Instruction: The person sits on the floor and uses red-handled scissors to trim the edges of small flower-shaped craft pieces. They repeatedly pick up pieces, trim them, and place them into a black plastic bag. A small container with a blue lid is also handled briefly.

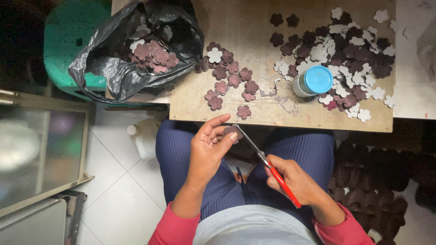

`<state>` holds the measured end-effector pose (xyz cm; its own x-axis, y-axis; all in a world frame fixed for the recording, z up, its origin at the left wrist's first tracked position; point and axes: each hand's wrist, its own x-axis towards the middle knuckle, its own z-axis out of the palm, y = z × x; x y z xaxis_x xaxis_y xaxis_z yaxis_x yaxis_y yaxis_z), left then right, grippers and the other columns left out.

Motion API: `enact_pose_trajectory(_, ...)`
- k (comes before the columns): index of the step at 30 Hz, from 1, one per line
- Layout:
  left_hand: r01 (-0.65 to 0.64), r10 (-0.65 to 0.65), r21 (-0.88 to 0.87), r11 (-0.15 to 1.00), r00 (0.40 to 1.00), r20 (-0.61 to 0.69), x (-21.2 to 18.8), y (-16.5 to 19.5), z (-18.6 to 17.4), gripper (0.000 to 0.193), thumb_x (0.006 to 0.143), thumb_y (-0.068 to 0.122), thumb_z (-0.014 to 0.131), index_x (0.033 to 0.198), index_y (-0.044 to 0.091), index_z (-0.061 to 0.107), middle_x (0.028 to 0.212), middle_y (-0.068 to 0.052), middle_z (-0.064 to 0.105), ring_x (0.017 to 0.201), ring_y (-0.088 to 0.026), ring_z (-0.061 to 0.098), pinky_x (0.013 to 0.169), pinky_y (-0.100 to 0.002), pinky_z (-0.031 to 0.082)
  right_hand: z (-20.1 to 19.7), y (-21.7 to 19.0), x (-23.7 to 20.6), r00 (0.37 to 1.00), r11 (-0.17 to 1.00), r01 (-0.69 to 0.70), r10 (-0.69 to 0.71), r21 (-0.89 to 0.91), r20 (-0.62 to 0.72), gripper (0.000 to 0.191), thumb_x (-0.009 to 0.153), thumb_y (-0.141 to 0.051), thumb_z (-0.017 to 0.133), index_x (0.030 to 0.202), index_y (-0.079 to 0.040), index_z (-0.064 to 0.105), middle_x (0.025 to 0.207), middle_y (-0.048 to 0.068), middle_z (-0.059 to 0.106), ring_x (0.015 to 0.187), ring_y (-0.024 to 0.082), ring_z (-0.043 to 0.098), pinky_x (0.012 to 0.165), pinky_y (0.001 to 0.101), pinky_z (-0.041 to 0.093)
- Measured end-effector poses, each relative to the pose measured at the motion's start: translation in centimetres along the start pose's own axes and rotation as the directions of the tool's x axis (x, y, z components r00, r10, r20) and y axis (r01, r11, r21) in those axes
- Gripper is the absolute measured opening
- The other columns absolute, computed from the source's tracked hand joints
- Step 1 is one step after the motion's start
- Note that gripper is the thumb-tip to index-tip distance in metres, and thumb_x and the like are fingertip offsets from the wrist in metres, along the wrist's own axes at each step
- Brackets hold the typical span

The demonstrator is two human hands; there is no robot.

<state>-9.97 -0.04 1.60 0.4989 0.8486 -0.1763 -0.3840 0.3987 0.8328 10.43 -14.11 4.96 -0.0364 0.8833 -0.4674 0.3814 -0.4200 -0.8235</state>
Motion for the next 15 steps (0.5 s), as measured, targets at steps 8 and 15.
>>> enact_pose_trajectory(8,0.009,-0.009,0.000,1.000,1.000,-0.001,0.26,0.26,-0.20,0.044,0.094,-0.001,0.071,0.137,-0.003,0.059,0.107,-0.011,0.073,0.095,-0.012,0.069,0.088,-0.026,0.058,-0.44,0.30,0.15,0.997,0.999,0.039,-0.039,0.000,0.071,0.040,0.092,-0.040,0.068,0.086,-0.004,0.051,0.065,0.001,0.046,0.060,0.011,0.042,0.053,0.0292,0.040)
enact_pose_trajectory(15,-0.013,0.013,-0.009,1.000,1.000,-0.022,0.34,0.57,-0.68,0.037,0.096,0.001,0.069,0.131,-0.004,0.062,0.108,-0.011,0.073,0.101,-0.015,0.072,0.090,-0.028,0.059,0.34,0.33,0.26,0.981,0.962,0.116,-0.150,0.248,0.124,0.065,0.094,-0.065,0.052,0.116,-0.004,0.055,0.077,0.001,0.048,0.065,0.010,0.046,0.057,0.0256,0.047)
